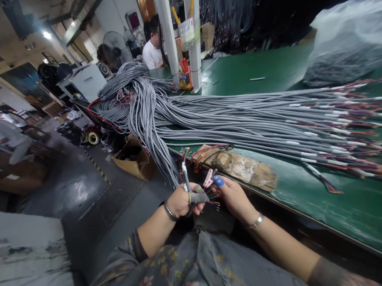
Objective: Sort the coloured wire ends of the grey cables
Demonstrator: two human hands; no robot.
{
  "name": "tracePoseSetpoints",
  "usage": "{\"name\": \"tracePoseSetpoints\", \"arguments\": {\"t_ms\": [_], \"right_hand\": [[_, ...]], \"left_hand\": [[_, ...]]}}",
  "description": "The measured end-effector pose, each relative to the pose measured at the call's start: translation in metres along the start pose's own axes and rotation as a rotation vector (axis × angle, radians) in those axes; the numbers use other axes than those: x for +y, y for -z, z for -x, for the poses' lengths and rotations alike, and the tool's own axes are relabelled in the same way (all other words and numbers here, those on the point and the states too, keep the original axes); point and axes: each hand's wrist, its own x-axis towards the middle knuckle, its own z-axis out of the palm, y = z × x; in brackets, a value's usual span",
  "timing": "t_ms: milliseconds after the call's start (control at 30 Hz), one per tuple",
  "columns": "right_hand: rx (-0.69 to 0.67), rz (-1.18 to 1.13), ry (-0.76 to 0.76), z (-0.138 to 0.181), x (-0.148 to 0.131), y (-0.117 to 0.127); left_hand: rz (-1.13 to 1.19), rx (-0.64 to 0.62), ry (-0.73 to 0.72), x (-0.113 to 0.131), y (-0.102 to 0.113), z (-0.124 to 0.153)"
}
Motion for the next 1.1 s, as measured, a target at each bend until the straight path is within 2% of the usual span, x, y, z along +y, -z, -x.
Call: {"name": "tracePoseSetpoints", "arguments": {"t_ms": [100,167,300,400,567,767,933,1100], "right_hand": [[0.107,0.101,0.085,0.001,0.004,-0.001],[0.044,0.023,0.039,0.0,0.004,-0.002],[-0.12,-0.291,-0.166,-0.003,0.002,-0.009],[-0.068,-0.425,-0.201,-0.004,0.001,-0.012],[0.011,-0.466,-0.202,-0.004,0.004,-0.013],[-0.111,-0.477,-0.285,-0.002,0.002,-0.008],[-0.192,-0.525,-0.336,0.002,-0.002,-0.003],[-0.092,-0.475,-0.212,0.005,-0.003,-0.005]], "left_hand": [[0.014,0.0,-0.001,-0.002,0.001,-0.003],[0.02,0.004,-0.003,-0.003,0.001,-0.004],[0.027,0.014,0.006,-0.005,0.0,-0.005],[0.017,0.004,0.019,-0.006,0.0,-0.005],[-0.028,-0.011,0.043,-0.008,0.002,-0.006],[-0.022,0.005,0.031,-0.011,0.003,-0.004],[-0.054,0.107,0.012,-0.014,-0.003,0.01],[-0.067,0.235,-0.046,-0.015,-0.011,0.02]]}}
